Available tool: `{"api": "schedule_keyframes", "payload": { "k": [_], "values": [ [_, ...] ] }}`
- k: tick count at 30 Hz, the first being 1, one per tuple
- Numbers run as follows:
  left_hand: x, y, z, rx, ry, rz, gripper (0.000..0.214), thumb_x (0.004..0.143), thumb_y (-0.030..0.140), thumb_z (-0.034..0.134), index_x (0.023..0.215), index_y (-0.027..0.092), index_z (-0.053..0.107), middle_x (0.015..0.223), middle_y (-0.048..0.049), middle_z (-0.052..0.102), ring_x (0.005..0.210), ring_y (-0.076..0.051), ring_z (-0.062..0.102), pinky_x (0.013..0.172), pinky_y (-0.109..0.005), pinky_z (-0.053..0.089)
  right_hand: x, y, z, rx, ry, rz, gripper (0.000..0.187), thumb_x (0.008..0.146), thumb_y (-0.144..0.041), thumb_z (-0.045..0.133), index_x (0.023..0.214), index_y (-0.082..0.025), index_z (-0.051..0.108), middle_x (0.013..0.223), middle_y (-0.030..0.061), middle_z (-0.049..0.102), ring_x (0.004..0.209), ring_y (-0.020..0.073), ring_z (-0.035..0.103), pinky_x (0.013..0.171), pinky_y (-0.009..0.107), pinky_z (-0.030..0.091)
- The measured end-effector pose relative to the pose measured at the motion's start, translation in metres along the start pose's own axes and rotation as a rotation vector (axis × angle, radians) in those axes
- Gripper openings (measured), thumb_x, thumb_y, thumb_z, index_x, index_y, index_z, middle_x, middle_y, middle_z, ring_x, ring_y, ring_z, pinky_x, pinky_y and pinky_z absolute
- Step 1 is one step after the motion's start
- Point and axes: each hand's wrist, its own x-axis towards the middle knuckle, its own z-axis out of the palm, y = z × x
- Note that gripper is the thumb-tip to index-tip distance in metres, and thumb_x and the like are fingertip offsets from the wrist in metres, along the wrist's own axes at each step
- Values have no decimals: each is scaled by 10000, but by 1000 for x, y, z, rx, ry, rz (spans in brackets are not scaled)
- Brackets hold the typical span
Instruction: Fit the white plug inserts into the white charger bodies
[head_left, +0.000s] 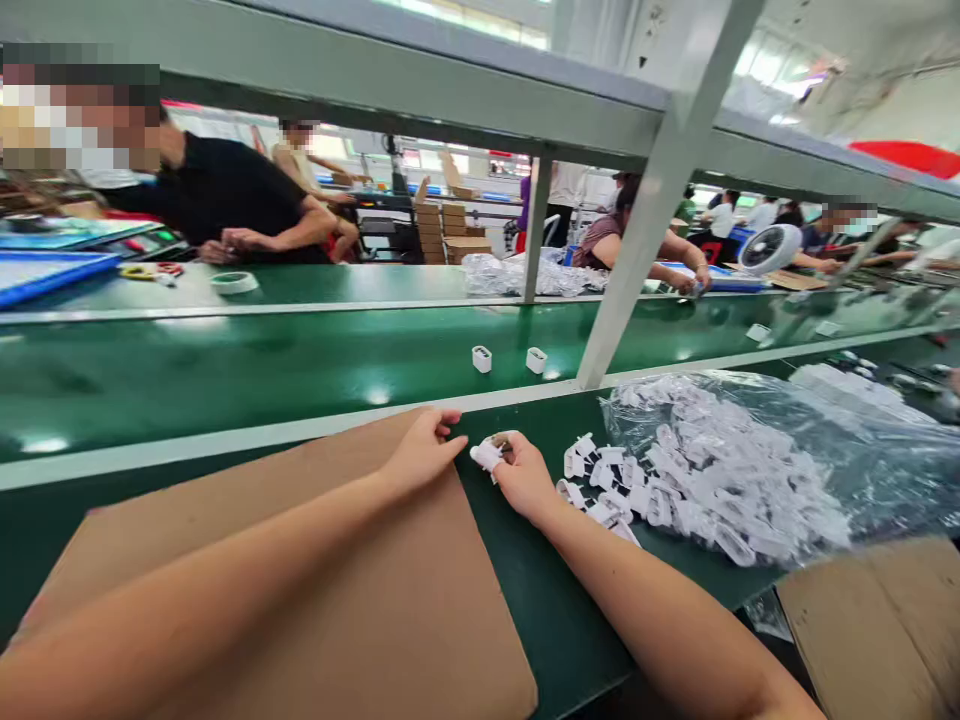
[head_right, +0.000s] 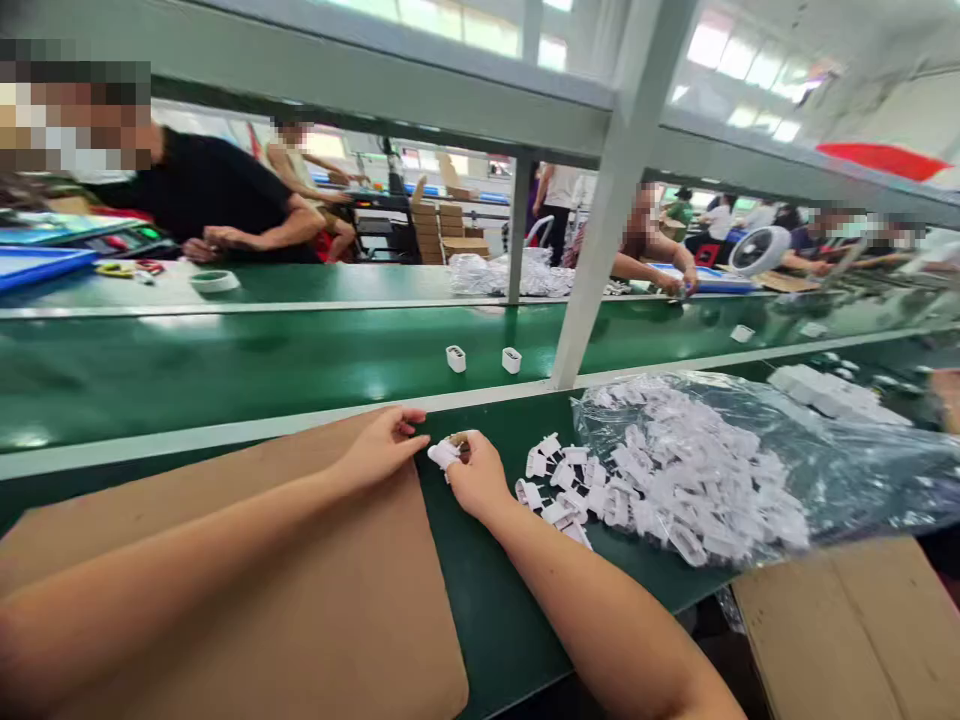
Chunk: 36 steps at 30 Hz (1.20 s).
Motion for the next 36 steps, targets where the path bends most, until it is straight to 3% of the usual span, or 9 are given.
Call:
{"api": "schedule_keyframes", "payload": {
  "k": [4, 10, 16, 19, 23, 27, 30, 33, 36],
  "values": [
    [61, 20, -2, 120, 169, -71, 575, 800, 341, 764, 1309, 141, 585, 1343, -146, 632, 1168, -274, 640, 1043, -386, 511, -1, -6, 0, 66, 0, 17, 239, 740, -275, 796, 904, -193, 643, 816, -6, 712, 709, 143, 686, 651, 253, 515],
    [139, 34, 10, 173, 285, -203, 873, 730, 447, 882, 1425, 99, 484, 1512, -238, 519, 1451, -358, 449, 1193, -417, 366, -1, -27, -7, 520, 64, 300, 173, 859, -19, 573, 934, -172, 607, 912, 28, 741, 867, 171, 794, 821, 283, 634],
    [157, 42, 3, 53, 172, -279, 450, 845, 326, 760, 1239, 134, 657, 1330, -191, 685, 1246, -338, 633, 1050, -412, 485, -5, -48, -14, 707, 58, 455, 257, 958, -6, 407, 1014, -143, 616, 911, 77, 770, 833, 165, 801, 772, 244, 653],
    [134, 42, -12, 15, 117, -186, 399, 868, 276, 704, 1251, 166, 686, 1331, -119, 707, 1226, -272, 655, 1066, -337, 480, -8, -51, -16, 719, 30, 466, 253, 970, -28, 408, 1012, -138, 632, 934, 94, 776, 851, 163, 799, 758, 233, 645],
    [63, 34, -34, -106, -66, -19, 575, 866, 356, 702, 1403, 173, 609, 1275, -81, 743, 1148, -230, 696, 1054, -331, 513, -7, -47, -18, 638, 18, 373, 116, 889, -99, 621, 964, -175, 667, 967, 48, 773, 837, 159, 779, 711, 241, 622],
    [-29, 32, -47, -192, -219, 85, 677, 854, 469, 714, 1459, 210, 556, 1283, -94, 733, 1053, -244, 720, 953, -381, 572, -6, -40, -16, 409, 45, 105, 217, 729, -245, 842, 887, -186, 707, 881, 3, 740, 714, 99, 666, 578, 180, 502],
    [-78, 37, -47, -181, -274, 133, 614, 896, 439, 679, 1467, 252, 552, 1287, -82, 727, 1068, -241, 711, 953, -378, 569, -12, -41, -11, 252, -35, -79, 326, 691, -359, 880, 910, -185, 712, 806, -9, 701, 654, 92, 597, 568, 206, 479],
    [-98, 40, -41, -265, -213, 152, 762, 825, 394, 773, 1512, 244, 481, 1283, -101, 702, 1076, -240, 696, 989, -404, 557, -24, -45, -7, 117, -86, -156, 465, 715, -380, 868, 1117, -226, 692, 822, -32, 672, 585, 89, 576, 514, 225, 471],
    [-100, 36, -37, -315, -97, 123, 717, 685, 410, 887, 1320, 212, 619, 1164, -96, 694, 1011, -247, 676, 917, -404, 572, -35, -51, -4, -29, -119, -213, 333, 789, -392, 815, 1072, -241, 727, 903, -16, 649, 529, 68, 539, 445, 231, 445]
  ]
}}
